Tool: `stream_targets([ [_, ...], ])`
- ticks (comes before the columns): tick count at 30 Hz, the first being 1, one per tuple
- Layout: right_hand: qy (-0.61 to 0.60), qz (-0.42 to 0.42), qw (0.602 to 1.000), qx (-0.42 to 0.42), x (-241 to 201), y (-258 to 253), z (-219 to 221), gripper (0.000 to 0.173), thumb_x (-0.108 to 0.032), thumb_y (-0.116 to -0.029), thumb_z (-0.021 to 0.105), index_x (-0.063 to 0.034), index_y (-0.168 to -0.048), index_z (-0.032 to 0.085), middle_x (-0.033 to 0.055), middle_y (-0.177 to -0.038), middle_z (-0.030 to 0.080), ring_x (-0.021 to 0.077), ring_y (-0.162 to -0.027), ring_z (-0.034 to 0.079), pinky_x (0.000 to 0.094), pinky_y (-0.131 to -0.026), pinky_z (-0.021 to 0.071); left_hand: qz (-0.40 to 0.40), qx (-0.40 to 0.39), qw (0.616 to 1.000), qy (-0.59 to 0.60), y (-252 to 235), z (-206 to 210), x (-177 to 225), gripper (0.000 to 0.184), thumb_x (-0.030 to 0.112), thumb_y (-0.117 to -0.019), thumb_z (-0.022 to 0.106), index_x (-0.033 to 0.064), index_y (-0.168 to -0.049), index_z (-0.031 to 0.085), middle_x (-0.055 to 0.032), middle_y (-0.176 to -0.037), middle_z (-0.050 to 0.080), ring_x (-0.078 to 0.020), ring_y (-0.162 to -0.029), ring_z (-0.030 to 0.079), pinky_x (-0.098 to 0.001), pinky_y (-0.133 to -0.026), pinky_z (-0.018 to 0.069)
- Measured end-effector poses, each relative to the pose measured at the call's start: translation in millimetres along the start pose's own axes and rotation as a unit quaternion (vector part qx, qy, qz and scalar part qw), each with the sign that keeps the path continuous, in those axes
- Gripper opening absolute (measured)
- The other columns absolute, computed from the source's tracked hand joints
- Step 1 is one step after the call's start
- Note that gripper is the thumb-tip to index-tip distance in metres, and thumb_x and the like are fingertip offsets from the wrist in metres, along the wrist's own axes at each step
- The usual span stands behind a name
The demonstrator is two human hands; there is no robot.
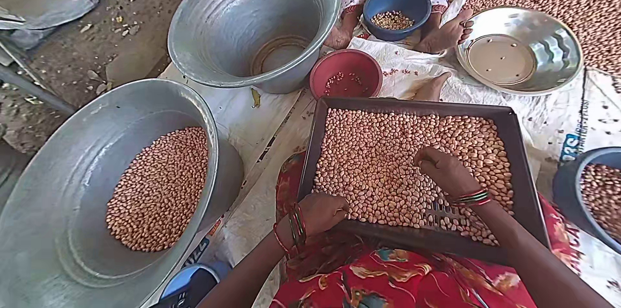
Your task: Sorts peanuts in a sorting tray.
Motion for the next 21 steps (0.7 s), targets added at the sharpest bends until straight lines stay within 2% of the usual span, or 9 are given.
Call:
stream_targets([
  [3,-0.046,0.016,0.999,-0.009,2.1,17.2,-3.5,0.023,-0.002,-0.1023,0.05,0.0073,-0.118,0.064,0.0179,-0.1,0.068,0.0164,-0.081,0.063,0.035,-0.078,0.0522,-0.027,-0.045,0.997,-0.061,-7.7,-3.2,10.4,0.038,0.021,-0.1108,0.043,0.0017,-0.138,0.061,-0.0262,-0.124,0.068,-0.0453,-0.118,0.064,-0.0635,-0.101,0.0447],
  [8,-0.085,0.086,0.973,0.196,23.4,40.9,-56.0,0.019,-0.005,-0.102,0.055,0.0089,-0.111,0.064,0.0105,-0.088,0.065,0.0064,-0.07,0.058,0.0251,-0.07,0.0494,-0.071,-0.106,0.983,-0.135,-23.4,-2.8,22.8,0.039,0.022,-0.112,0.038,0.0001,-0.136,0.059,-0.0265,-0.126,0.067,-0.0452,-0.121,0.062,-0.063,-0.102,0.0441],
  [10,-0.096,0.136,0.958,0.232,32.1,44.0,-74.5,0.016,-0.006,-0.1025,0.057,0.0059,-0.11,0.063,0.005,-0.081,0.061,0.0025,-0.063,0.054,0.0203,-0.063,0.0473,-0.06,-0.107,0.984,-0.132,-27.4,-1.7,20.2,0.04,0.024,-0.1118,0.04,0.0002,-0.137,0.06,-0.026,-0.128,0.066,-0.0444,-0.122,0.062,-0.063,-0.103,0.044],
  [12,-0.079,0.151,0.961,0.218,37.1,45.4,-81.9,0.019,-0.009,-0.1036,0.057,0.0056,-0.114,0.064,0.0088,-0.085,0.062,0.0077,-0.067,0.053,0.0267,-0.066,0.0461,-0.051,-0.108,0.985,-0.126,-30.8,-0.4,19.7,0.041,0.027,-0.1115,0.042,0.0003,-0.137,0.06,-0.0261,-0.127,0.067,-0.0447,-0.122,0.062,-0.0636,-0.103,0.0437],
  [15,-0.012,0.099,0.985,0.14,38.2,39.9,-69.6,0.025,-0.012,-0.105,0.054,0.0053,-0.119,0.066,0.0135,-0.089,0.066,0.0143,-0.072,0.056,0.034,-0.071,0.047,-0.036,-0.093,0.99,-0.1,-34.5,1.7,21.0,0.038,0.025,-0.1109,0.043,-0.0013,-0.132,0.062,-0.0279,-0.12,0.068,-0.0467,-0.116,0.064,-0.0654,-0.099,0.0451],
  [17,0.052,0.066,0.993,0.086,30.5,31.3,-53.0,0.029,-0.013,-0.1059,0.051,0.0057,-0.122,0.067,0.0216,-0.096,0.07,0.0294,-0.082,0.063,0.0479,-0.08,0.0491,-0.004,-0.044,0.999,-0.027,-35.1,2.6,20.4,0.036,0.022,-0.1096,0.047,-0.0043,-0.125,0.065,-0.0272,-0.11,0.07,-0.0437,-0.106,0.067,-0.0621,-0.095,0.0477],
  [18,0.097,0.072,0.991,0.058,24.0,26.2,-44.5,0.032,-0.014,-0.1072,0.048,0.0045,-0.127,0.066,0.0261,-0.105,0.071,0.0393,-0.095,0.069,0.0565,-0.088,0.0501,0.018,-0.005,0.999,0.029,-36.0,3.8,19.6,0.034,0.022,-0.1086,0.049,-0.0048,-0.121,0.066,-0.0241,-0.101,0.07,-0.0374,-0.095,0.068,-0.0562,-0.089,0.05],
  [19,0.148,0.091,0.984,0.033,18.3,20.0,-35.3,0.035,-0.016,-0.1085,0.044,0.0021,-0.131,0.065,0.0281,-0.113,0.071,0.0453,-0.105,0.069,0.0617,-0.092,0.0491,0.037,0.038,0.995,0.09,-38.2,5.8,19.2,0.031,0.021,-0.1075,0.051,-0.0032,-0.117,0.068,-0.0165,-0.093,0.069,-0.0252,-0.082,0.064,-0.0449,-0.08,0.0512],
  [21,0.235,0.149,0.96,-0.016,7.7,7.3,-21.4,0.039,-0.019,-0.1108,0.038,-0.0029,-0.14,0.059,0.0296,-0.122,0.069,0.0495,-0.114,0.066,0.0653,-0.094,0.0476,0.057,0.107,0.97,0.21,-45.7,7.7,25.5,0.024,0.017,-0.1064,0.053,-0.0019,-0.111,0.066,-0.0019,-0.083,0.06,-0.0038,-0.065,0.05,-0.0228,-0.064,0.0439],
])
Point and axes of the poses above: each hand's wrist, its own y-axis away from the middle knuckle, its own z-axis out of the palm, x = y × z, the point moved 1 cm from there along -y, towards the middle knuckle
